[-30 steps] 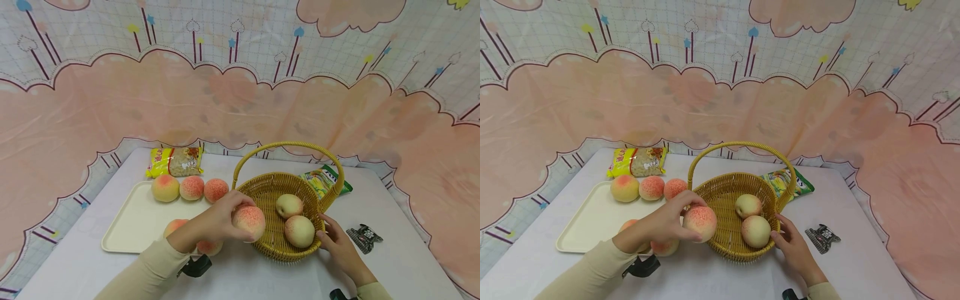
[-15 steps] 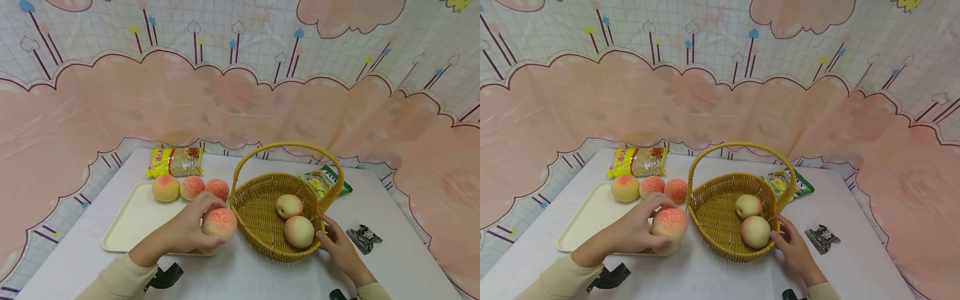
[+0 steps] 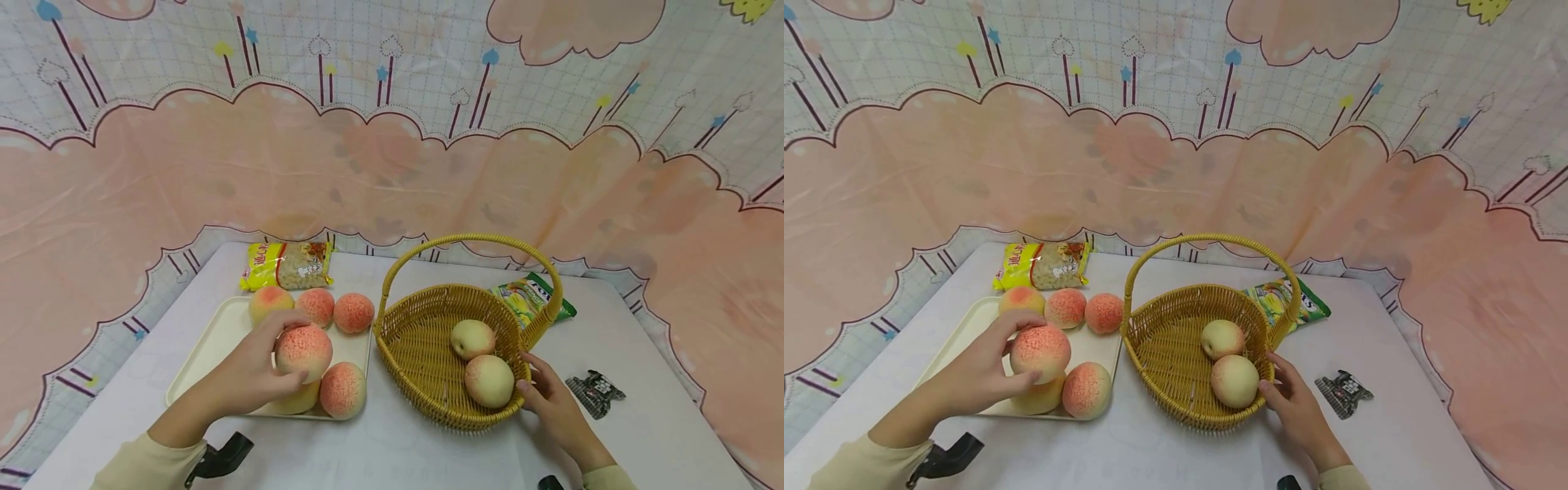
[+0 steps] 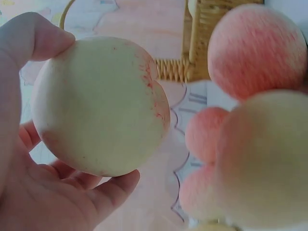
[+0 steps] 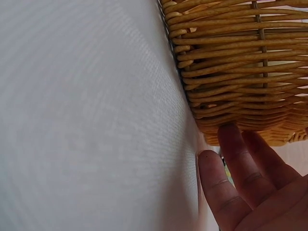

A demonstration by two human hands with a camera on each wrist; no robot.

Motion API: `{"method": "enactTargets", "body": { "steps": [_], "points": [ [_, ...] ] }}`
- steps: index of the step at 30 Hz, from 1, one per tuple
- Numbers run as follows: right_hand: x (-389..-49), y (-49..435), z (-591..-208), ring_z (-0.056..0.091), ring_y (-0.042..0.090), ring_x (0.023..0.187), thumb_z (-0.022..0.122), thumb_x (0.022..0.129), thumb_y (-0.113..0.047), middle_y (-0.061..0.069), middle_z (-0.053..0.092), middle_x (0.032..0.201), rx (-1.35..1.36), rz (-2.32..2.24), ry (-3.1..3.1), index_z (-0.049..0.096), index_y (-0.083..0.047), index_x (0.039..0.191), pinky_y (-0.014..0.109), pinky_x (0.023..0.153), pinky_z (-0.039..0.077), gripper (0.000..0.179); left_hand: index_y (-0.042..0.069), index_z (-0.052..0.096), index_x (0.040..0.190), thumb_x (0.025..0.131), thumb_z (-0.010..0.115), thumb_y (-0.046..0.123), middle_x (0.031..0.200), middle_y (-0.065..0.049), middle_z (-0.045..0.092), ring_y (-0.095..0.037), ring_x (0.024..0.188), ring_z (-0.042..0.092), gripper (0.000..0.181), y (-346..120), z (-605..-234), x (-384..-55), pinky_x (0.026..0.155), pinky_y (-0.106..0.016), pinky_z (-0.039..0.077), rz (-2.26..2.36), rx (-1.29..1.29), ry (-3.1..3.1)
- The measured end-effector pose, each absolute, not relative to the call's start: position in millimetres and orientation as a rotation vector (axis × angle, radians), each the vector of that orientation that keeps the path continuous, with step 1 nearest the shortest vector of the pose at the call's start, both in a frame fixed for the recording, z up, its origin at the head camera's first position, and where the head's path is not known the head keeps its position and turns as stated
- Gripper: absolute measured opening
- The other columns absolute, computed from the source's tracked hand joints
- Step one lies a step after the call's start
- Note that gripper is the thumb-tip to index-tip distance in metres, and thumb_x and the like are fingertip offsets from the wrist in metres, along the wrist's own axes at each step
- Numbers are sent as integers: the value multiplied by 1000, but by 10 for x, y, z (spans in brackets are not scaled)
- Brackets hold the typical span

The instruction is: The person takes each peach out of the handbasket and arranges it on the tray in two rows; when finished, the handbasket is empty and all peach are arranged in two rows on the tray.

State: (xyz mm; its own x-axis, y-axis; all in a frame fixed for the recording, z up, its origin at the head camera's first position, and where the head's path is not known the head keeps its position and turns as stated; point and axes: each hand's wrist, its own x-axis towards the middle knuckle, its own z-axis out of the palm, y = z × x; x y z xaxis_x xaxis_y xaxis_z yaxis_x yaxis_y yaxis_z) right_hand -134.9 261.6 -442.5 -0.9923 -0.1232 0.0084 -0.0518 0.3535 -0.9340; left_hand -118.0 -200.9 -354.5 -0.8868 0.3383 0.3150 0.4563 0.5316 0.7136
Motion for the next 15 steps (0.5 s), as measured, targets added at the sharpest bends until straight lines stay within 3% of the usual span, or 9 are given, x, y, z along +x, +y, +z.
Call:
{"method": "enactTargets", "body": {
  "steps": [6,10,15],
  "points": [
    [-1345,2618,-4439,58,5,105,52,105,-13,39,41,141,-169,-1756,2524,32,-3,152,28,77,57,52,7,51,123,73,81,2,121,-8,48,-17,103,52,58,-2225,-3607,-1126,82,-25,52,-1172,-591,-2616],
    [-1348,2622,-4447,58,6,105,52,105,-13,40,41,141,-180,-1752,2539,33,-3,152,28,76,57,52,5,51,124,73,84,4,123,-8,49,-12,106,48,61,-2361,-3671,-1098,84,-27,52,-1111,-488,-2639],
    [-1355,2622,-4451,59,9,106,52,105,-13,39,41,141,-168,-1752,2535,33,-4,152,28,77,57,52,0,49,127,75,87,7,124,-12,48,-14,110,46,64,-2506,-3767,-1072,86,-48,55,-1095,-416,-2643]
  ]
}}
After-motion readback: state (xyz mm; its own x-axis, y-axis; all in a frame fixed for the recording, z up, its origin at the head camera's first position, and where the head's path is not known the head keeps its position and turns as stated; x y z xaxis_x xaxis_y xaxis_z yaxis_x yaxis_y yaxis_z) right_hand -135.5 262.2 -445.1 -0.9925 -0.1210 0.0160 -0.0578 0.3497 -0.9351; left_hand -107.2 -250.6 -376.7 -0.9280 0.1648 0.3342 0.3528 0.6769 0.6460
